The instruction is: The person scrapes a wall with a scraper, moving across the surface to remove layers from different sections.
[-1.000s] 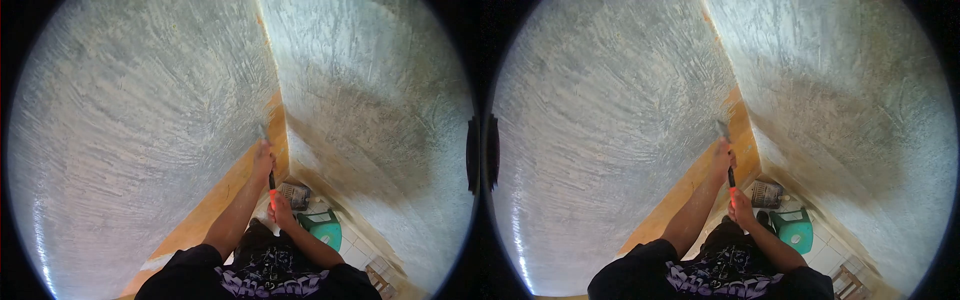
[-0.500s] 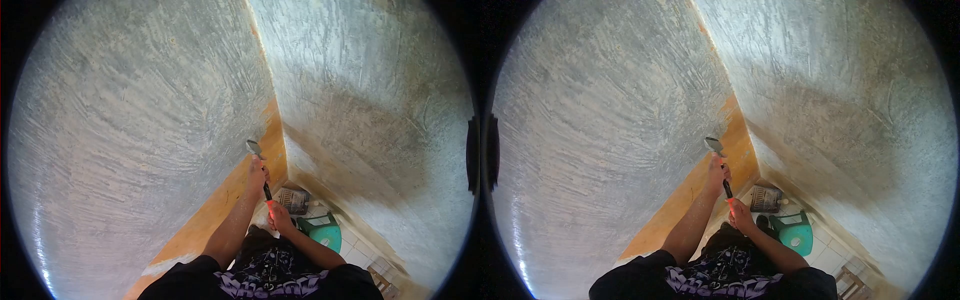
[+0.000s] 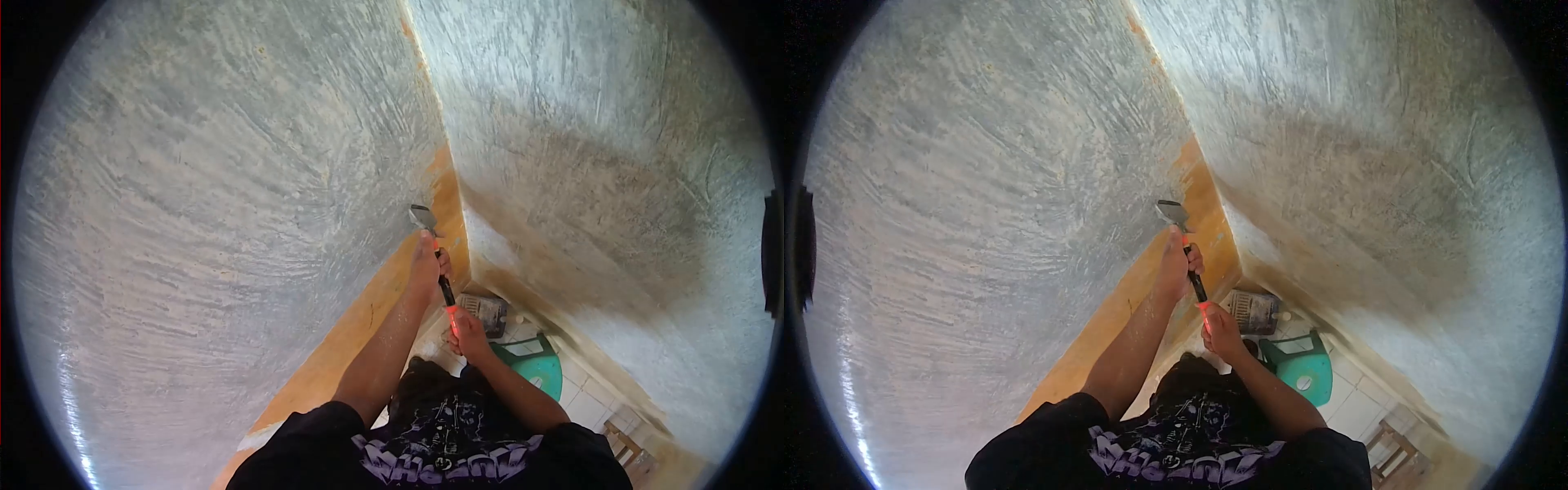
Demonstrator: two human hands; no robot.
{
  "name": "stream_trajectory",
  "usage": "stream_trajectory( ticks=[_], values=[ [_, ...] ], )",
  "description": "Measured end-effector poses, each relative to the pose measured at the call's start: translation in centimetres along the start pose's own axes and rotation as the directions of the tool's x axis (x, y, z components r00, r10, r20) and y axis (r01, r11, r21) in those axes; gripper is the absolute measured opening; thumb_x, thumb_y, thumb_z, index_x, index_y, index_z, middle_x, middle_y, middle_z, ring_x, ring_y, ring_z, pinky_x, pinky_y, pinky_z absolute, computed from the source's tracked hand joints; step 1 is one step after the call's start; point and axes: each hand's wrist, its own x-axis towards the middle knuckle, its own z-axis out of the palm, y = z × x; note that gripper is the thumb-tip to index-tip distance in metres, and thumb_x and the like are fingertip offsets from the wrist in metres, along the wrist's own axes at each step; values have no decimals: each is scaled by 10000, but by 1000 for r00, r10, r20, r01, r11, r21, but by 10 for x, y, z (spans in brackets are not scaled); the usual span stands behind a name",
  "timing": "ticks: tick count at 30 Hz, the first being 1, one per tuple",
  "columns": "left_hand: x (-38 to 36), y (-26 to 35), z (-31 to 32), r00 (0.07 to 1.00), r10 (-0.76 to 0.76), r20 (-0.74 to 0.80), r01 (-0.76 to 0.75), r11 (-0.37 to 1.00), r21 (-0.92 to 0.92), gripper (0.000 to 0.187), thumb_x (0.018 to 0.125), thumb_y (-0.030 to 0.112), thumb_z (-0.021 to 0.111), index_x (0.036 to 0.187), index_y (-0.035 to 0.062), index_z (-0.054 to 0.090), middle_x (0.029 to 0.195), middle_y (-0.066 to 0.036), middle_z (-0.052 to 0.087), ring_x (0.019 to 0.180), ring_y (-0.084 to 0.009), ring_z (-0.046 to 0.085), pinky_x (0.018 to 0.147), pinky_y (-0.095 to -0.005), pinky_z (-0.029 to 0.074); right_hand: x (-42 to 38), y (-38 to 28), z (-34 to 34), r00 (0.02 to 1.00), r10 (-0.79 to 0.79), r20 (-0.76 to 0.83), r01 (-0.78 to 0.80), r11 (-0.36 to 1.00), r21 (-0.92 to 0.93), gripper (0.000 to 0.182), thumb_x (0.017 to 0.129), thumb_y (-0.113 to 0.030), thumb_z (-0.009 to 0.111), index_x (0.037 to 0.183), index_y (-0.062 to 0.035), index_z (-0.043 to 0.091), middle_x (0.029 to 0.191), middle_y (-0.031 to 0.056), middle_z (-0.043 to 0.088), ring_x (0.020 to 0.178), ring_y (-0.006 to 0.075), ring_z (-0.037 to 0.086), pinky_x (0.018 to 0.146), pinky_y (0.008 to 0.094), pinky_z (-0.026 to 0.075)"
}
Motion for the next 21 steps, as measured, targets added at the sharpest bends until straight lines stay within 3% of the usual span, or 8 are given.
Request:
stream_trajectory(
  ticks=[11, 16, 21],
  values=[
    [-10, -2, -8, 997, 45, 55, -46, 999, 18, 474, 1043, 567, 314, 1171, 131, 447, 623, 28, 346, 513, -101, 353, 530, -285, 365, -3, 4, -6, 1000, -7, 6, 8, 1000, -31, 416, 1056, -390, 425, 1295, -84, 578, 598, -23, 434, 469, 57, 389, 441, 228, 340],
    [-1, -1, -2, 994, 91, 63, -92, 996, 19, 462, 1040, 571, 323, 1153, 138, 440, 622, 25, 350, 518, -105, 362, 534, -290, 371, 11, 5, -12, 996, -92, 12, 93, 990, -102, 410, 1059, -403, 418, 1277, -81, 549, 598, -5, 411, 434, 69, 349, 393, 239, 316],
    [0, -6, -4, 996, 80, 28, -80, 997, -2, 422, 1039, 568, 337, 1073, 154, 411, 623, 20, 356, 522, -113, 363, 537, -293, 375, 9, 7, -21, 996, -89, 18, 91, 984, -153, 397, 1060, -387, 416, 1263, -74, 551, 612, 2, 442, 454, 69, 386, 397, 236, 318]
  ],
)
